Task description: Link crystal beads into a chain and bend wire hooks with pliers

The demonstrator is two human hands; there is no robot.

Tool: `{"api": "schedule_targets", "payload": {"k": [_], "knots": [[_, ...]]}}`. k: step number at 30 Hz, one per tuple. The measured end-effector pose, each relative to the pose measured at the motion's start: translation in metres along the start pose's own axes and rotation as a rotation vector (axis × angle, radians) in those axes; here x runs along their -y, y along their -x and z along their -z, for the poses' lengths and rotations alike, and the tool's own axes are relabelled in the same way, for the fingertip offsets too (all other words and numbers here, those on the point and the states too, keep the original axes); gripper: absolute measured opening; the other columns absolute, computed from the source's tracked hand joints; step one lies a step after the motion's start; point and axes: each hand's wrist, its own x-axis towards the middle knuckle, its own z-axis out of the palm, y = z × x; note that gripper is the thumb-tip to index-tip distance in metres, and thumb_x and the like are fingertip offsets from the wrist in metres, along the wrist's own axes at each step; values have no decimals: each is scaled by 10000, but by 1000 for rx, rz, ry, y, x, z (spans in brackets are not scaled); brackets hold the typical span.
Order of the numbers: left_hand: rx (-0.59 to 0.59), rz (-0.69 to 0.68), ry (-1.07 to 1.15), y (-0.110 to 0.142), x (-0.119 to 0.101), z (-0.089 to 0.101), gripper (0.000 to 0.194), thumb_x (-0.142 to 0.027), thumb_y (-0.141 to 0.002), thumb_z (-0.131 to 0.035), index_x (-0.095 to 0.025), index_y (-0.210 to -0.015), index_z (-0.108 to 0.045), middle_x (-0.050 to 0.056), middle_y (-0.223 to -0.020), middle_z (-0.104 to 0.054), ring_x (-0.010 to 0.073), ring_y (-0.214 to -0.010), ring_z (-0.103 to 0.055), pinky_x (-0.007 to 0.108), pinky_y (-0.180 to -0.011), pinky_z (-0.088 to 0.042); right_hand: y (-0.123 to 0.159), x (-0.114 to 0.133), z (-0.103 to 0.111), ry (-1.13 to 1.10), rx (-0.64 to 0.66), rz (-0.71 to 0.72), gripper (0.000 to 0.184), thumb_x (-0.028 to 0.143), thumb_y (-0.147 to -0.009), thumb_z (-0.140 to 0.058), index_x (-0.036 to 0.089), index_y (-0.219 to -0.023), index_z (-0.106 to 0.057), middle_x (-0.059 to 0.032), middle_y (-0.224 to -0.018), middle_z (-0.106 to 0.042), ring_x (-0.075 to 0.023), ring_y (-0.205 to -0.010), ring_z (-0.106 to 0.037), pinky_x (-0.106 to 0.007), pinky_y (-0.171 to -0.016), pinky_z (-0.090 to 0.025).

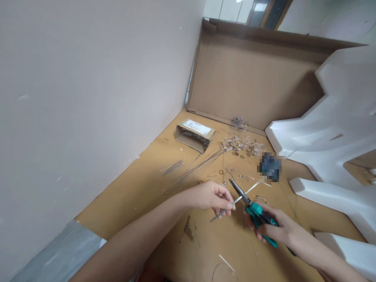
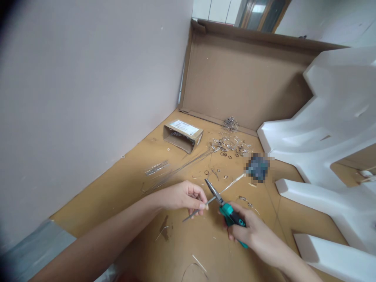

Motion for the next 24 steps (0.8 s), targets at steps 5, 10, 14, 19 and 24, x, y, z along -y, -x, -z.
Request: {"api": "schedule_targets", "payload": {"k": [5, 10, 14, 19, 24], "knots": [[-4, 4, 0, 0, 0, 0, 265, -381, -669, -663, -134, -731, -589, -21, -645, -603, 43, -448, -501, 226, -524, -420, -1, 5, -3, 32, -33, -4, 261, 147, -704, -478, 186, -953, -547, 25, -673, -535, -143, -636, -478, -242, -574, -377], [-5, 18, -8, 1, -2, 0, 269, -386, -666, -665, -137, -730, -587, -26, -637, -599, 43, -444, -497, 228, -527, -422, -1, 6, -5, 76, -61, -4, 220, 131, -694, -468, 192, -895, -535, 38, -645, -504, -134, -617, -453, -230, -560, -360], [-10, 13, -11, 1, -3, -1, 281, -400, -665, -660, -136, -734, -589, -26, -634, -597, 41, -439, -493, 226, -518, -419, 0, 2, -4, 125, -67, 4, 197, 132, -707, -452, 198, -878, -522, 42, -631, -492, -133, -602, -449, -227, -551, -351], [-15, 19, -20, -2, 0, 0, 311, -421, -642, -672, -135, -723, -583, -24, -629, -594, 50, -449, -496, 233, -516, -422, -4, -5, -8, 226, -118, 22, 57, 203, -756, -457, 208, -796, -497, 34, -682, -478, -133, -628, -433, -228, -571, -344], [-66, 60, -66, -8, 9, 3, 321, -424, -618, -689, -135, -696, -573, -23, -622, -588, 59, -490, -511, 225, -523, -416, -19, -13, -17, 382, -226, -25, 154, 332, -787, -452, 212, -694, -427, 45, -629, -408, -136, -600, -400, -251, -571, -327]]}}
